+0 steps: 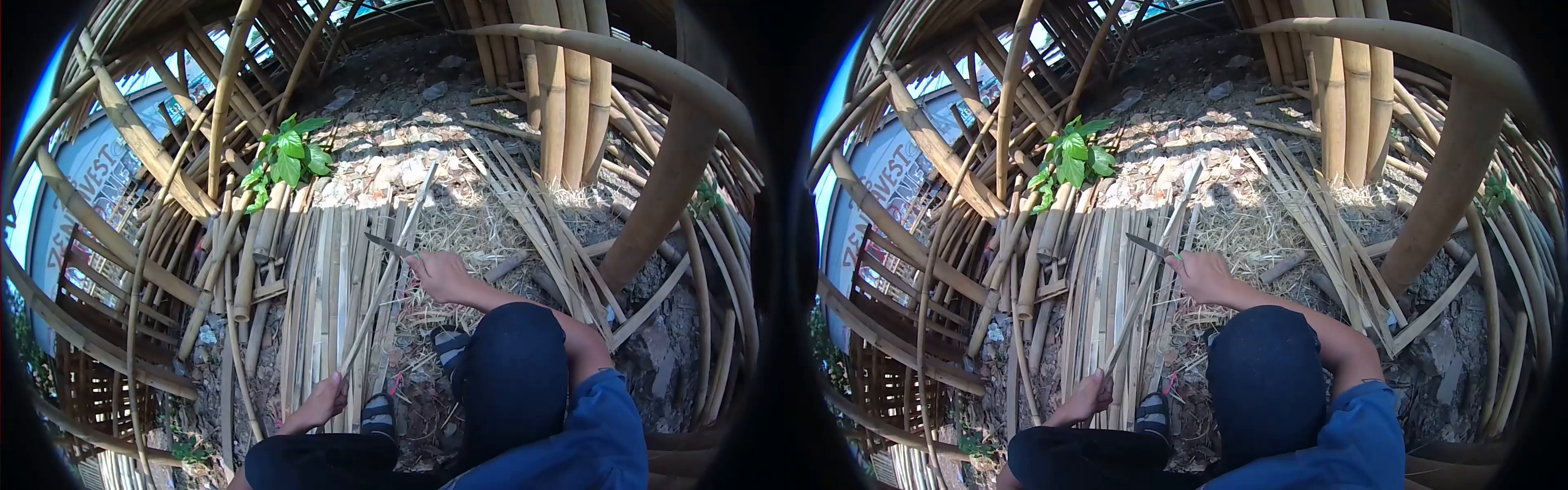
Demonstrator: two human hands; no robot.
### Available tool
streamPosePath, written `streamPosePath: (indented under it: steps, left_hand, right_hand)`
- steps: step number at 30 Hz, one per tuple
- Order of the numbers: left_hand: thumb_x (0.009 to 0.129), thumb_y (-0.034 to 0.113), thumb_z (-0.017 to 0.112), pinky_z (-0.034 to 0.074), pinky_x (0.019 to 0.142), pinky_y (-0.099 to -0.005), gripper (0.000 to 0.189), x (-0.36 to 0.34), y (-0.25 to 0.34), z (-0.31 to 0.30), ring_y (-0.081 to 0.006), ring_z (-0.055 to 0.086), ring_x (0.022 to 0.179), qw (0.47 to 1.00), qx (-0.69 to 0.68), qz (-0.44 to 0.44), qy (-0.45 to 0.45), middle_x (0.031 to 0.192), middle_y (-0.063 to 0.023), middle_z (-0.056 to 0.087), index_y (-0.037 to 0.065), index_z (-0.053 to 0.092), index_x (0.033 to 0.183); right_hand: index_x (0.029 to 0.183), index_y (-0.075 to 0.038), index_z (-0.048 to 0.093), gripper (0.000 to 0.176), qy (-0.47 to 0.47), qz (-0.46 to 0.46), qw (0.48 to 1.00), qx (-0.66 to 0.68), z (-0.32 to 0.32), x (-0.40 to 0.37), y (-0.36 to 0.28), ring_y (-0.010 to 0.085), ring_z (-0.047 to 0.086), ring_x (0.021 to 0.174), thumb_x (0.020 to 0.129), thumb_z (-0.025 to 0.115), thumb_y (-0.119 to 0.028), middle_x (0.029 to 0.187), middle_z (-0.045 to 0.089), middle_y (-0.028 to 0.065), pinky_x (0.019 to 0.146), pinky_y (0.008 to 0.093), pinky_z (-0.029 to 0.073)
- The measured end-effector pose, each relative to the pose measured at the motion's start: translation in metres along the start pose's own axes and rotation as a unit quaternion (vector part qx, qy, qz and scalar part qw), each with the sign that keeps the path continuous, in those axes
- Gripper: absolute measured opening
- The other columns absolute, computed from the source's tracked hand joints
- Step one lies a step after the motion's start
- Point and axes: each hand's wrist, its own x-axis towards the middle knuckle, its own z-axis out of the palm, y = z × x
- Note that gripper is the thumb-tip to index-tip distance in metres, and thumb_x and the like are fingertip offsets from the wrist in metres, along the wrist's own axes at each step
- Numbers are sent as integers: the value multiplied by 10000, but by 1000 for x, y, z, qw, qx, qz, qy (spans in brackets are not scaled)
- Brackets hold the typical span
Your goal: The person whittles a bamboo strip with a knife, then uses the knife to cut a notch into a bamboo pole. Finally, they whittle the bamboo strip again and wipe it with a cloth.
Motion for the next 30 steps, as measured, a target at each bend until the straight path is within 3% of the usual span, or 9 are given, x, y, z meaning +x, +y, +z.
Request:
streamPosePath:
  steps: [2, 5, 7, 9, 14, 20, 24, 28, 30]
  left_hand:
    - [1096, 450, 251, 340, 469, -302, 531, -2, -3, 3, -126, 395, 491, 987, 143, 29, 62, 592, -11, 418, 70, 467, 794]
    - [1097, 438, 253, 315, 459, -286, 508, -7, -3, 13, -98, 365, 488, 968, 225, 65, 92, 601, 18, 379, 90, 438, 777]
    - [1101, 415, 248, 368, 491, -297, 513, -9, -4, 6, -109, 414, 518, 959, 261, 65, 84, 614, 4, 419, 71, 453, 781]
    - [1100, 360, 268, 436, 598, -418, 499, -11, 1, -4, -258, 523, 576, 935, 341, 17, 92, 620, -115, 495, 4, 498, 838]
    - [1080, 264, 364, 451, 609, -473, 410, -8, 36, -1, -400, 574, 592, 916, 390, 33, 82, 632, -216, 552, -38, 526, 856]
    - [1076, 280, 379, 463, 591, -470, 430, 1, 37, 1, -403, 606, 593, 921, 382, 0, 79, 612, -210, 563, -43, 534, 838]
    - [1078, 281, 377, 467, 580, -460, 433, 8, 36, -3, -387, 603, 572, 929, 359, -12, 89, 596, -196, 557, -39, 531, 829]
    - [1080, 280, 377, 464, 578, -446, 427, 7, 28, -10, -355, 605, 572, 934, 345, -37, 79, 610, -177, 565, -30, 529, 829]
    - [1081, 283, 378, 463, 579, -443, 427, 6, 26, -11, -346, 606, 575, 933, 352, -42, 66, 617, -175, 571, -29, 533, 834]
  right_hand:
    - [781, -23, 587, 582, 7, 3, 997, -79, 7, 4, 11, 419, 600, 562, 1051, 357, -484, 583, 583, 185, 600, 546, 464]
    - [761, -15, 594, 597, 44, -42, 997, -45, 28, -1, 36, 419, 628, 577, 1051, 357, -481, 590, 602, 194, 579, 531, 492]
    - [762, -11, 601, 598, 44, -20, 997, -56, 39, -4, 53, 422, 646, 575, 1044, 376, -488, 610, 624, 208, 562, 525, 518]
    - [801, -5, 611, 579, 32, -83, 991, -104, 45, -6, 72, 418, 651, 558, 1034, 403, -492, 617, 634, 213, 542, 512, 530]
    - [805, -24, 602, 474, -12, -73, 987, -146, 38, -9, 89, 383, 643, 545, 1000, 500, -443, 615, 638, 178, 528, 482, 520]
    - [773, -28, 634, 533, -62, -23, 975, -213, 36, -10, 122, 381, 666, 577, 995, 493, -492, 619, 650, 174, 555, 489, 538]
    - [816, -6, 629, 558, -73, 56, 989, -120, 60, -2, 108, 410, 673, 606, 1019, 438, -488, 641, 654, 206, 587, 524, 538]
    - [891, 5, 609, 474, -94, 7, 984, -149, 71, -13, 81, 398, 660, 580, 1007, 498, -441, 625, 636, 194, 568, 509, 530]
    - [888, 3, 609, 471, -79, 23, 987, -141, 78, -13, 101, 393, 662, 580, 1002, 510, -442, 624, 637, 192, 564, 504, 531]
